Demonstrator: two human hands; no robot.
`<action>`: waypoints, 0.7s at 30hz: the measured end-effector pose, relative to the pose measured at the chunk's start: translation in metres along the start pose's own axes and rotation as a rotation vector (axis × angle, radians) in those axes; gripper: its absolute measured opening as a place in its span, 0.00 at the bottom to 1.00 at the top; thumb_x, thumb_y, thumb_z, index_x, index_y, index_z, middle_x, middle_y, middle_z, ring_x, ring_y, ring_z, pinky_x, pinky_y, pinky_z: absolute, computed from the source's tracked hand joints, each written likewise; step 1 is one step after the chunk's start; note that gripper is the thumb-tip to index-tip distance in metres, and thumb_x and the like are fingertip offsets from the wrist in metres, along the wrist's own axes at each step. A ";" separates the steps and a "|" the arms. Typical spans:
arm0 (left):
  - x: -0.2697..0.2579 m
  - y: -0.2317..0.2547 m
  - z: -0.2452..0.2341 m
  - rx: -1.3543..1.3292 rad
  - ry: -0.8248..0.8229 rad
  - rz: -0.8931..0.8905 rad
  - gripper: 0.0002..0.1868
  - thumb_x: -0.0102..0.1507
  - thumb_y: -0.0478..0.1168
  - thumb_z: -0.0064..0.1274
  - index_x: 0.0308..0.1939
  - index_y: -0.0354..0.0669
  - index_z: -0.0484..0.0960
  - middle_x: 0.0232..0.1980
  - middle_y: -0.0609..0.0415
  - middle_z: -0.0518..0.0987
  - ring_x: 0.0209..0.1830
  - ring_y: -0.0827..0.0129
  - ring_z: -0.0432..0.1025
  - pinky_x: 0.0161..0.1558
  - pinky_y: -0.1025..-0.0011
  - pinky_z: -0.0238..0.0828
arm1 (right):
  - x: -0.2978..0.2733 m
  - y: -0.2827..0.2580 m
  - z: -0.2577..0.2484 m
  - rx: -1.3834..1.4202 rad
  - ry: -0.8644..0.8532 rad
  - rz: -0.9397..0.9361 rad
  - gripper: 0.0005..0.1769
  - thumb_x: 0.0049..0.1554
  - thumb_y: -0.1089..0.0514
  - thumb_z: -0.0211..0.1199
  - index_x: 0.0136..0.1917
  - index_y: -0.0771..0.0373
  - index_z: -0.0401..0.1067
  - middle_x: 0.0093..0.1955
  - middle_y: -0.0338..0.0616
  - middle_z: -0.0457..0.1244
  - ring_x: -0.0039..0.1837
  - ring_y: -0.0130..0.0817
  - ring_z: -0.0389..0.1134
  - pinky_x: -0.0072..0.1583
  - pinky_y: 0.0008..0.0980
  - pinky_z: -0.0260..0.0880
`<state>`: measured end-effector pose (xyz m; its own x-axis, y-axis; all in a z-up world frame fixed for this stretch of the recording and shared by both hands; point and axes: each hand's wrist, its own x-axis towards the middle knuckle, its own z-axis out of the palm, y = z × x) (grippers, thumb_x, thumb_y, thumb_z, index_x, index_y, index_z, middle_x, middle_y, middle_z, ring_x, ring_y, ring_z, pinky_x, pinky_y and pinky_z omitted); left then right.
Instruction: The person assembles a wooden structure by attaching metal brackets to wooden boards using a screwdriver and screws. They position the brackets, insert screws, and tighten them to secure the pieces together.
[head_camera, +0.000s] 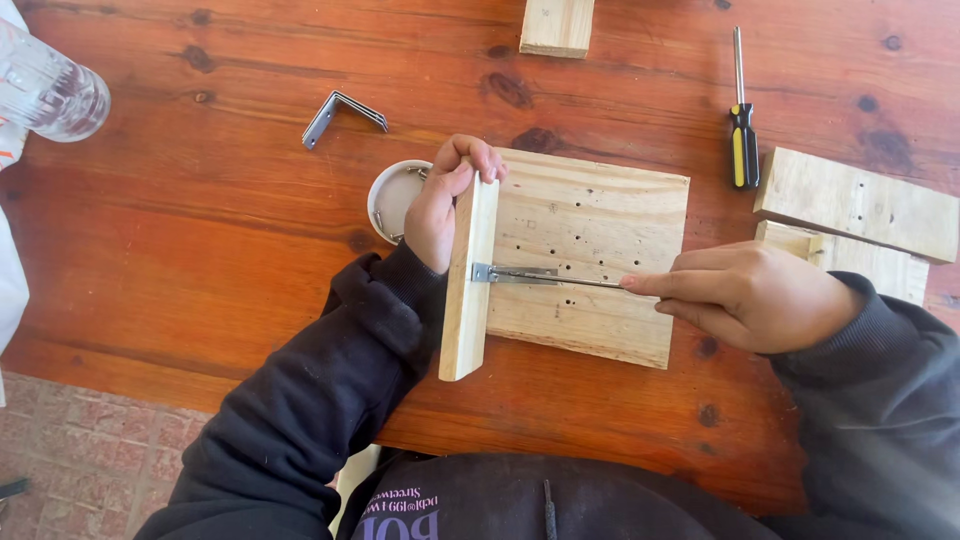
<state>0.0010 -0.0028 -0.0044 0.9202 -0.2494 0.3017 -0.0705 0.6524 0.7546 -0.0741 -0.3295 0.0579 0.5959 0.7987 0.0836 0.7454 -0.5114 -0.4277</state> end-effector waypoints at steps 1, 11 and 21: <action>0.000 0.000 0.000 0.012 -0.001 -0.002 0.04 0.66 0.39 0.41 0.39 0.45 0.69 0.36 0.57 0.67 0.42 0.68 0.60 0.54 0.71 0.58 | 0.002 0.000 -0.001 0.114 -0.051 0.044 0.25 0.61 0.53 0.58 0.71 0.47 0.69 0.41 0.38 0.71 0.38 0.38 0.71 0.41 0.35 0.71; 0.000 0.002 0.002 0.073 -0.020 -0.030 0.04 0.68 0.39 0.39 0.38 0.47 0.68 0.36 0.58 0.66 0.43 0.69 0.60 0.54 0.71 0.58 | -0.001 -0.017 -0.009 -0.334 -0.369 0.195 0.49 0.52 0.67 0.49 0.83 0.36 0.50 0.39 0.32 0.61 0.42 0.39 0.63 0.37 0.44 0.67; -0.002 0.007 0.005 -0.012 0.062 -0.039 0.05 0.66 0.38 0.40 0.36 0.47 0.71 0.36 0.58 0.67 0.41 0.70 0.60 0.57 0.70 0.59 | 0.001 -0.020 -0.015 -0.555 0.116 -0.158 0.24 0.63 0.68 0.49 0.69 0.50 0.70 0.54 0.42 0.63 0.45 0.38 0.66 0.43 0.39 0.65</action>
<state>-0.0034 -0.0012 0.0029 0.9442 -0.2306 0.2352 -0.0297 0.6515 0.7580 -0.0838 -0.3232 0.0806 0.4705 0.8548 0.2190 0.8540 -0.5035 0.1306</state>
